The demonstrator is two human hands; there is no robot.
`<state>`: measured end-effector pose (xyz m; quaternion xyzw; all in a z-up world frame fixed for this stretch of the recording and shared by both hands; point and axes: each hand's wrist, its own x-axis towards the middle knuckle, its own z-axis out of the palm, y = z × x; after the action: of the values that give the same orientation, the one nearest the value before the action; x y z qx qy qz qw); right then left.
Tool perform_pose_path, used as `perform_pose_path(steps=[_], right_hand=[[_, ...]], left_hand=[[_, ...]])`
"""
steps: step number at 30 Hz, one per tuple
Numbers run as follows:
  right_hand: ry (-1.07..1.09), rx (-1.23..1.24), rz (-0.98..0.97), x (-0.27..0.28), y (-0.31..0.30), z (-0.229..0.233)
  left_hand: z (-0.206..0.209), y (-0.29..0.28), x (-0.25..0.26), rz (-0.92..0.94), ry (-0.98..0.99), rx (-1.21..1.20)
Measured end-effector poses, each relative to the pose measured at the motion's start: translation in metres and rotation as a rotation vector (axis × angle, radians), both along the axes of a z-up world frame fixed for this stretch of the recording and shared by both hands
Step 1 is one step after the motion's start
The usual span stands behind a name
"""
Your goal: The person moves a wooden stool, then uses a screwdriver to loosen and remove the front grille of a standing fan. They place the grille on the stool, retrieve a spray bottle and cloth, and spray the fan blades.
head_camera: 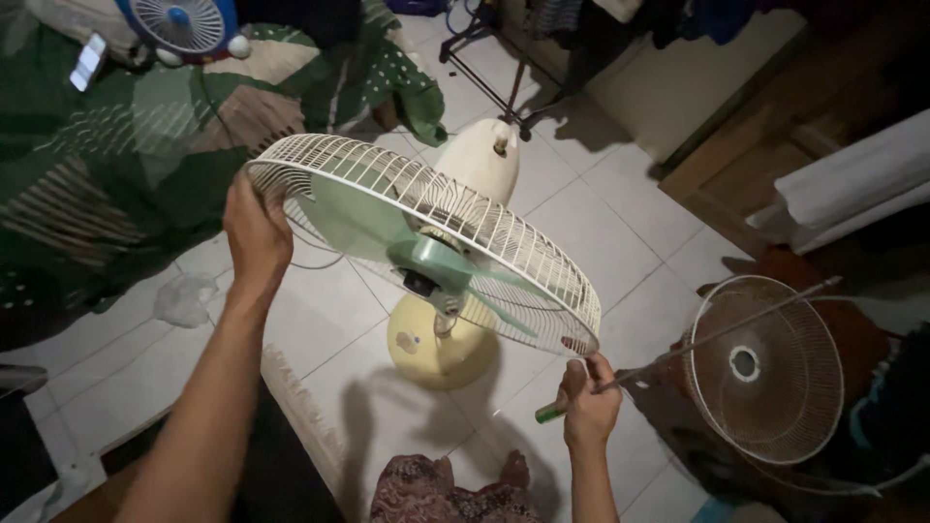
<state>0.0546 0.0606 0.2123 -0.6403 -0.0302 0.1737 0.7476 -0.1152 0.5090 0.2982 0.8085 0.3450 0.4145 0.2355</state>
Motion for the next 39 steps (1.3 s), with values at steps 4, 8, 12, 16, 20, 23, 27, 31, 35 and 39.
perform_pose_path(steps=[4,8,12,16,20,23,27,31,35,39], right_hand=[[-0.018,-0.078,0.034,0.002,-0.014,0.002],[0.009,-0.012,0.114,0.001,-0.019,0.014],[0.086,-0.067,0.068,-0.005,-0.028,0.02],[0.198,-0.149,-0.029,0.001,-0.06,-0.009],[0.235,-0.145,-0.188,0.017,-0.106,-0.059],[0.27,-0.221,-0.308,0.033,-0.153,-0.095],[0.383,-0.217,-0.46,0.065,-0.209,-0.141],[0.479,-0.101,-0.567,0.116,-0.258,-0.184],[0.553,0.012,-0.563,0.183,-0.297,-0.219],[0.501,0.052,-0.579,0.224,-0.319,-0.257]], left_hand=[[-0.04,-0.049,-0.006,0.038,-0.051,0.149],[-0.088,-0.118,-0.012,0.095,0.008,-0.295],[-0.141,-0.212,-0.014,0.108,0.216,-0.627],[-0.193,-0.308,-0.006,-0.264,0.262,-0.653],[-0.216,-0.407,0.023,-0.588,0.397,-0.719],[-0.209,-0.465,0.049,-0.762,0.472,-0.807],[-0.201,-0.514,0.103,-0.942,0.543,-0.954],[-0.21,-0.547,0.15,-1.026,0.705,-0.74],[-0.222,-0.575,0.203,-1.065,0.789,-0.682],[-0.225,-0.596,0.247,-1.094,0.787,-0.702]])
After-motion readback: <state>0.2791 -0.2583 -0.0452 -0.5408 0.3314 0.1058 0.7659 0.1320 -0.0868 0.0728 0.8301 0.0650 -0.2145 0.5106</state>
